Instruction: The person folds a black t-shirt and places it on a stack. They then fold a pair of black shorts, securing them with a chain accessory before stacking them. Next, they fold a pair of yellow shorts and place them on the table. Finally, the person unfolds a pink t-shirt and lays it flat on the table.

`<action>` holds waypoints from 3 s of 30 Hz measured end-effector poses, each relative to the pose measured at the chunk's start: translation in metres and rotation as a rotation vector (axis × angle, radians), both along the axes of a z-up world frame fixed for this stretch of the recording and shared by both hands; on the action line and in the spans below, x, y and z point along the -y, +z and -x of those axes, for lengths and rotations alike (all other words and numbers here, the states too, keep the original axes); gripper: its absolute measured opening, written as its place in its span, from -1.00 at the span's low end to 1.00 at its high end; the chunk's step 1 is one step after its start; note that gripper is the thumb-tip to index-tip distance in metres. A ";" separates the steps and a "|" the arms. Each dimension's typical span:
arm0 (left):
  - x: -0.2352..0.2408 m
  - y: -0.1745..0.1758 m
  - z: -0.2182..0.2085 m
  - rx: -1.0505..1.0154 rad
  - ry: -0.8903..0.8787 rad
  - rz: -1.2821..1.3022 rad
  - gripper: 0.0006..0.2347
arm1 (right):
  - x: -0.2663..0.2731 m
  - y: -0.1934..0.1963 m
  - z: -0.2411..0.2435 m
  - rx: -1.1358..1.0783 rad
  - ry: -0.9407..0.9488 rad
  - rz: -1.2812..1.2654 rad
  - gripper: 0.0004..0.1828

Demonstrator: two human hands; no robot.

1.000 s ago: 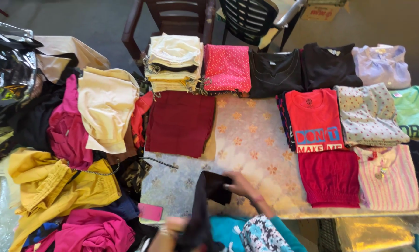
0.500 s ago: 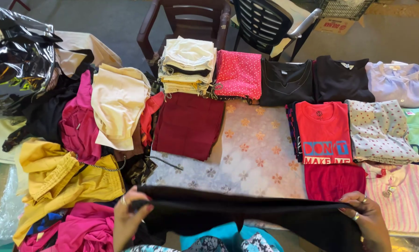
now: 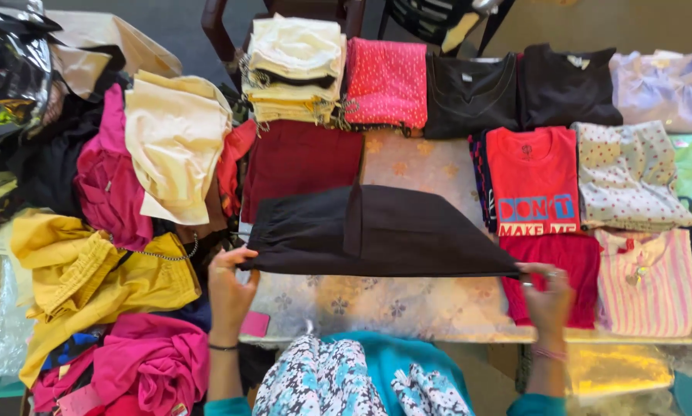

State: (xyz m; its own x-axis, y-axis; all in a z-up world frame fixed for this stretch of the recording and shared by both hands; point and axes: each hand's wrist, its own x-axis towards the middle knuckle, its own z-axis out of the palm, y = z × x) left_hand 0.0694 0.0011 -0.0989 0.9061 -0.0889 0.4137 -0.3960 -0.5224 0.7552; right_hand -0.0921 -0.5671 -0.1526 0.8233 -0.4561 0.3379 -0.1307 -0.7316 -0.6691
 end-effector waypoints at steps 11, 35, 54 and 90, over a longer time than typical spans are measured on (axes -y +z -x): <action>-0.009 -0.160 0.078 -0.136 0.159 -0.607 -0.64 | -0.052 -0.127 0.050 -0.243 -0.140 0.139 -0.67; -0.007 -0.217 -0.014 -0.576 0.374 0.361 -0.68 | 0.022 -0.203 0.000 -0.133 -0.296 -0.885 -0.67; 0.003 -0.251 -0.045 -0.331 0.271 0.149 -0.48 | 0.015 -0.180 -0.027 -0.212 -0.472 -0.407 -0.68; 0.094 -0.172 0.053 -0.252 0.046 -0.580 -0.37 | -0.046 -0.140 -0.029 -0.444 -0.135 0.354 -0.11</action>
State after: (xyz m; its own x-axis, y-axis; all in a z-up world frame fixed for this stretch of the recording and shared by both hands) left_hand 0.0168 -0.0925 -0.2708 0.9776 -0.1932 0.0835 -0.2104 -0.8869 0.4113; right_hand -0.0626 -0.5207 -0.2922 0.8631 -0.4892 0.1251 -0.4505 -0.8579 -0.2471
